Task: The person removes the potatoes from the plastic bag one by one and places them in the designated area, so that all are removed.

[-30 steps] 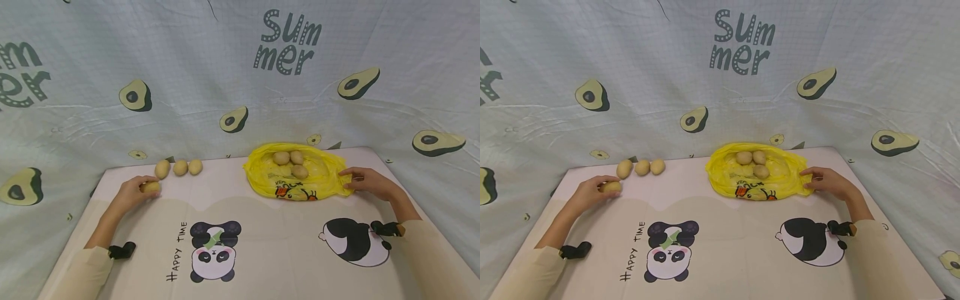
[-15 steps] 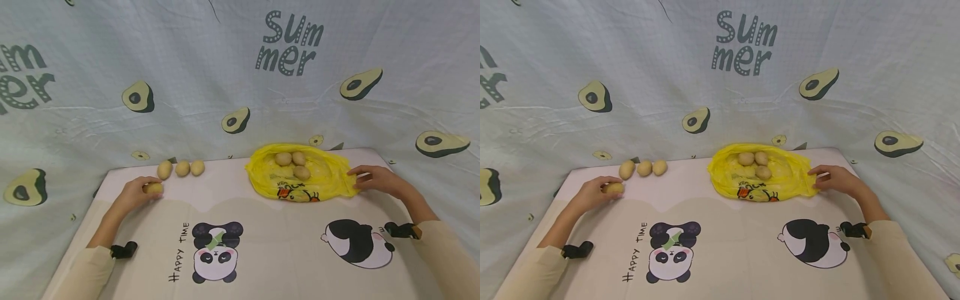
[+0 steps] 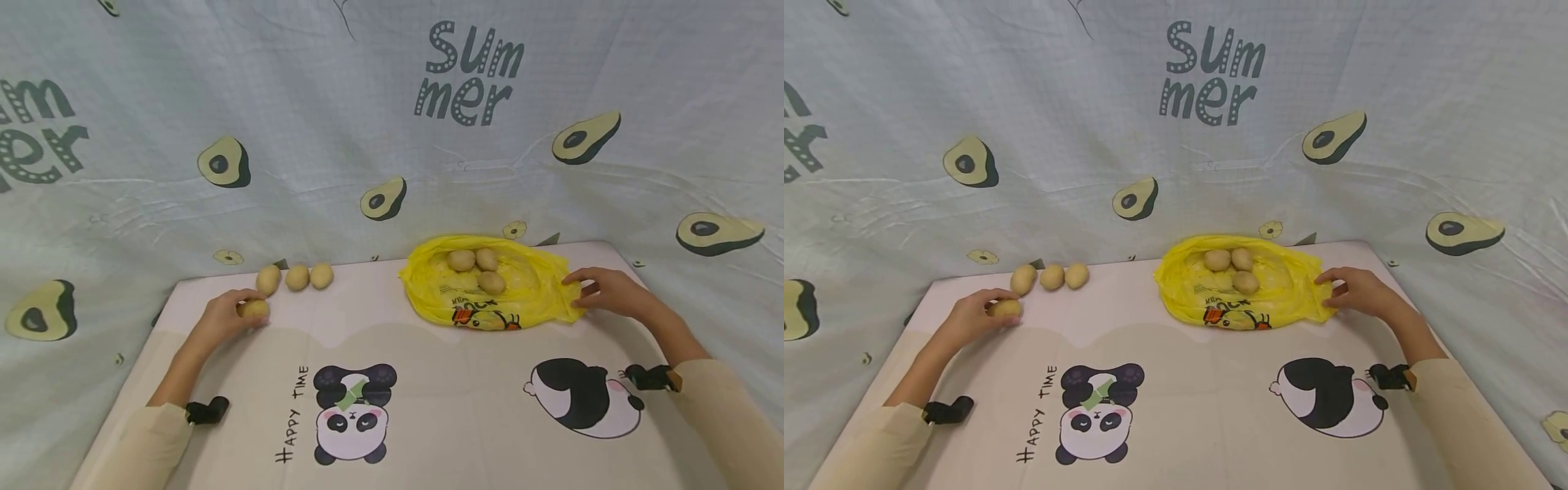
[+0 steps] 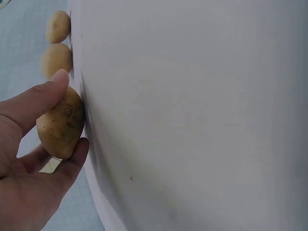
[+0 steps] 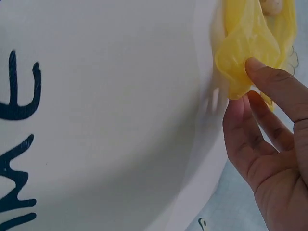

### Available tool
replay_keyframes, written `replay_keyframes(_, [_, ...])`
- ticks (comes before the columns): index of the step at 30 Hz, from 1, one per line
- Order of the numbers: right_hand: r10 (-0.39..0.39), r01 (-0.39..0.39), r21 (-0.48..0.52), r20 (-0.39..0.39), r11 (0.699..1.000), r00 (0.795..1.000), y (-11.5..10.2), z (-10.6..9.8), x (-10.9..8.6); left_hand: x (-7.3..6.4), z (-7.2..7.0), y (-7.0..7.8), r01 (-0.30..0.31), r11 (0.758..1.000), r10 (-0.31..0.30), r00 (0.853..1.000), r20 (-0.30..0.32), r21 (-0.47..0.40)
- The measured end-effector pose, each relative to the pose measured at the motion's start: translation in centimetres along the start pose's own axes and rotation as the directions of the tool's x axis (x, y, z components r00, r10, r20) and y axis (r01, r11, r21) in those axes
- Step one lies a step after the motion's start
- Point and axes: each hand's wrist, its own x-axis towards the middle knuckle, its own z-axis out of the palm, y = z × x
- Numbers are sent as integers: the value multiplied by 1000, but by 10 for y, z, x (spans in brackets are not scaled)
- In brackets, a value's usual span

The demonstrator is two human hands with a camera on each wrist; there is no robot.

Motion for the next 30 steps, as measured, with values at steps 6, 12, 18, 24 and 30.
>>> replay_keyframes(6, [4,-4,-1,16,1000,1000,-1,-1,1,-2,-2,2,-22,1000,21,1000,-17,-7])
replay_keyframes(12, [-5,5,10,30,1000,1000,0,-1,1,-2,-2,1,-63,998,64,994,-91,10])
replay_keyframes(18, [-6,5,10,36,1000,999,1,1,2,0,2,0,-64,998,61,991,-116,-15])
replay_keyframes(24, [-2,2,19,43,1000,999,3,4,3,1,5,-2,-37,999,34,991,-127,-19])
replay_keyframes(30, [-4,2,33,50,999,999,3,5,2,0,0,2,6,1000,-7,998,-60,-24])
